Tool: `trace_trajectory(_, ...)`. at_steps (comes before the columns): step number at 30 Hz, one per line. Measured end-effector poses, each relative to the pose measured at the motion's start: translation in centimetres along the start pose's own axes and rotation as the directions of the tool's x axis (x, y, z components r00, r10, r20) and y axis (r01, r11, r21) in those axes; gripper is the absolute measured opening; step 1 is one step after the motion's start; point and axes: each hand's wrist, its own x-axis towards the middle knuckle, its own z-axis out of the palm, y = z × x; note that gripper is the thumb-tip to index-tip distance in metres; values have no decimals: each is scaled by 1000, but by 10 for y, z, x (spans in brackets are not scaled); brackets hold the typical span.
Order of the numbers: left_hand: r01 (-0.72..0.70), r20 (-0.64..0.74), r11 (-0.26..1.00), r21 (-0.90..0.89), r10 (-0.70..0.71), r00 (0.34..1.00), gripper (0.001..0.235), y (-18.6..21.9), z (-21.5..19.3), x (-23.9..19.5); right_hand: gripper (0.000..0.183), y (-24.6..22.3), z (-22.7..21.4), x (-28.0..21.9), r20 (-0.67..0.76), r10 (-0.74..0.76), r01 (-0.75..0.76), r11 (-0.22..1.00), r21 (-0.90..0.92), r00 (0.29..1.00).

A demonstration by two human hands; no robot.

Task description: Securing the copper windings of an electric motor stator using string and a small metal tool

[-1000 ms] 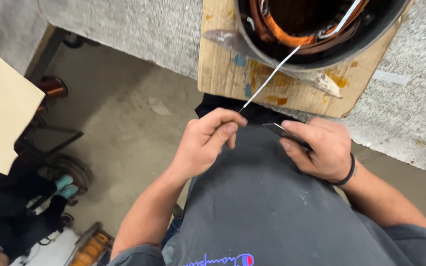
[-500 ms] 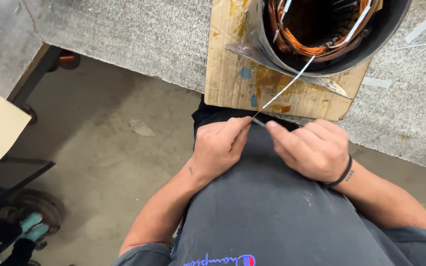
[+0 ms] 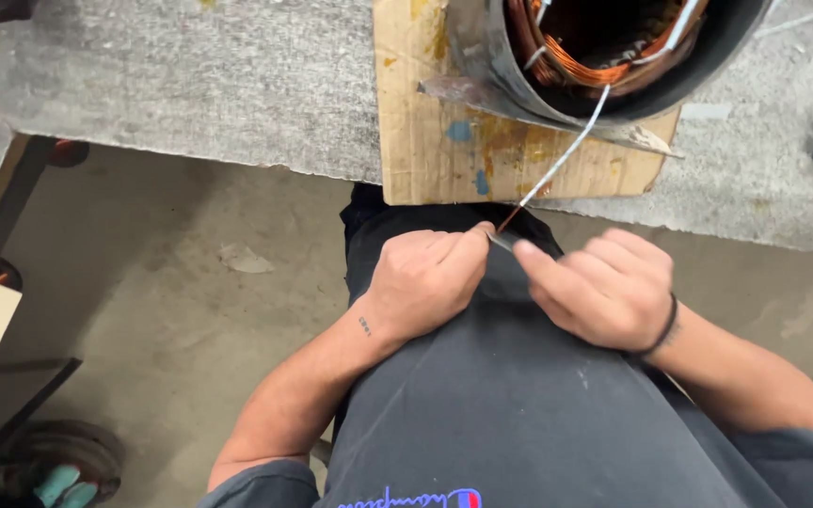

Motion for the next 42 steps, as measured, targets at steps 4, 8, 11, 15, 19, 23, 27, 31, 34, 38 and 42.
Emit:
trace_trajectory(4,-14,18,1000,24,13,1000,21,-3,-6,3,28,10,10,-8,-34,32,-34,998,-58,999)
trace_trajectory(8,-18,33,999,-44,19,999,25,-4,-4,0,26,-2,11,-6,-59,53,-57,996,-69,997)
trace_trajectory(11,-25,34,1000,-18,25,999,25,-4,-6,3,30,8,9,-3,-57,30,-33,998,-50,998)
trace_trajectory(15,-48,46,999,-17,48,998,25,-3,-8,7,30,12,3,1,-16,18,-18,1000,-18,1000)
trace_trajectory(19,-57,63,998,-10,57,996,24,-5,-7,5,33,12,2,-3,6,32,-32,999,21,999)
trace_trajectory(23,-74,72,997,0,73,995,22,-7,-6,1,32,8,1,0,-12,43,-43,999,-8,999)
trace_trajectory(27,-91,70,996,3,91,993,22,-3,-6,8,34,22,-3,2,-1,13,-13,998,-60,1000)
trace_trajectory(31,-94,78,995,-32,96,992,24,-6,-4,0,33,12,-3,-3,17,8,-9,1000,18,1000)
trace_trajectory(34,-104,186,994,16,99,978,9,-6,-6,-4,33,20,-8,-5,71,65,-56,991,-123,995)
trace_trajectory(38,-109,192,993,-52,117,974,17,-8,-9,-2,22,18,-10,2,37,5,-5,1000,-13,999)
trace_trajectory(42,-122,227,989,-82,138,964,23,-8,-11,-1,16,11,-13,12,25,28,-27,1000,-7,999)
